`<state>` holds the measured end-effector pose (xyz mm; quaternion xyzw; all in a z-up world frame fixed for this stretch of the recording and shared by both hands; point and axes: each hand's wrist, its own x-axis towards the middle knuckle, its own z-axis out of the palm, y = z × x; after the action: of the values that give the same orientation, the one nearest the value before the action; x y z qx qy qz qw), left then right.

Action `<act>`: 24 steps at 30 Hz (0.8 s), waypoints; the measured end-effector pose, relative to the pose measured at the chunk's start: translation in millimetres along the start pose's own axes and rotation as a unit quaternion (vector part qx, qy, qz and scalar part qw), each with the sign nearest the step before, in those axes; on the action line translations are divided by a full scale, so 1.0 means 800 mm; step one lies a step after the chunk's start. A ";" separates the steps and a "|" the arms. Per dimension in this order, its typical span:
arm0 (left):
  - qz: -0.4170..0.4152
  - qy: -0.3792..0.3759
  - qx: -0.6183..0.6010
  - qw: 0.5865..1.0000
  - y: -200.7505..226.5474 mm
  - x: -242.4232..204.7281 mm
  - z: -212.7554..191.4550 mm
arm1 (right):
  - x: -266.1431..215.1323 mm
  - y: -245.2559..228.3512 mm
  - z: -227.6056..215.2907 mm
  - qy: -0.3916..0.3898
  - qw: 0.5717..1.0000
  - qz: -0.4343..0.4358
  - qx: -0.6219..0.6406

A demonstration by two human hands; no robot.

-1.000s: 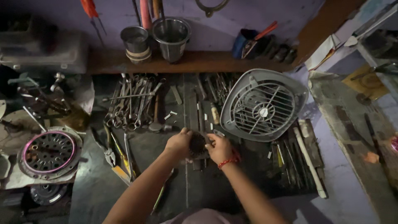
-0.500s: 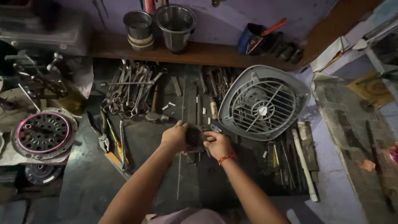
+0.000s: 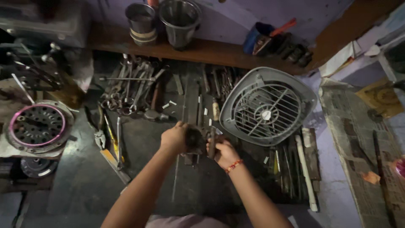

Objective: The person manipulates the copper coil components of a small motor by hand and using pliers, cleaning and arranging the wires while the motor housing sits on a workbench surrounded by tools.

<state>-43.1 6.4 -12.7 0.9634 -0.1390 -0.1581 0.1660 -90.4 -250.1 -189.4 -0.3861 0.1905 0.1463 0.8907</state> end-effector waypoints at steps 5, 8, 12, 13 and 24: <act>0.007 -0.051 0.011 0.999 0.001 -0.010 -0.024 | -0.016 -0.009 0.024 -0.018 0.997 -0.034 0.073; 0.024 -0.063 0.007 0.998 0.005 -0.010 -0.029 | -0.040 -0.022 0.046 -0.054 0.994 -0.040 0.080; 0.056 -0.053 0.009 0.997 0.001 -0.008 -0.028 | -0.047 -0.017 0.071 -0.085 0.989 -0.047 0.109; 0.062 -0.057 0.011 0.996 -0.002 -0.008 -0.028 | -0.049 -0.014 0.074 -0.079 0.989 -0.052 0.112; 0.078 -0.027 -0.053 0.995 -0.010 -0.012 -0.025 | -0.067 -0.006 0.138 -0.004 0.991 -0.010 0.133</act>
<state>-42.9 22.3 4.4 0.9349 -0.2095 -0.1779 0.2246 -111.3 -177.4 -93.0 -0.2655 0.2010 0.1127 0.9362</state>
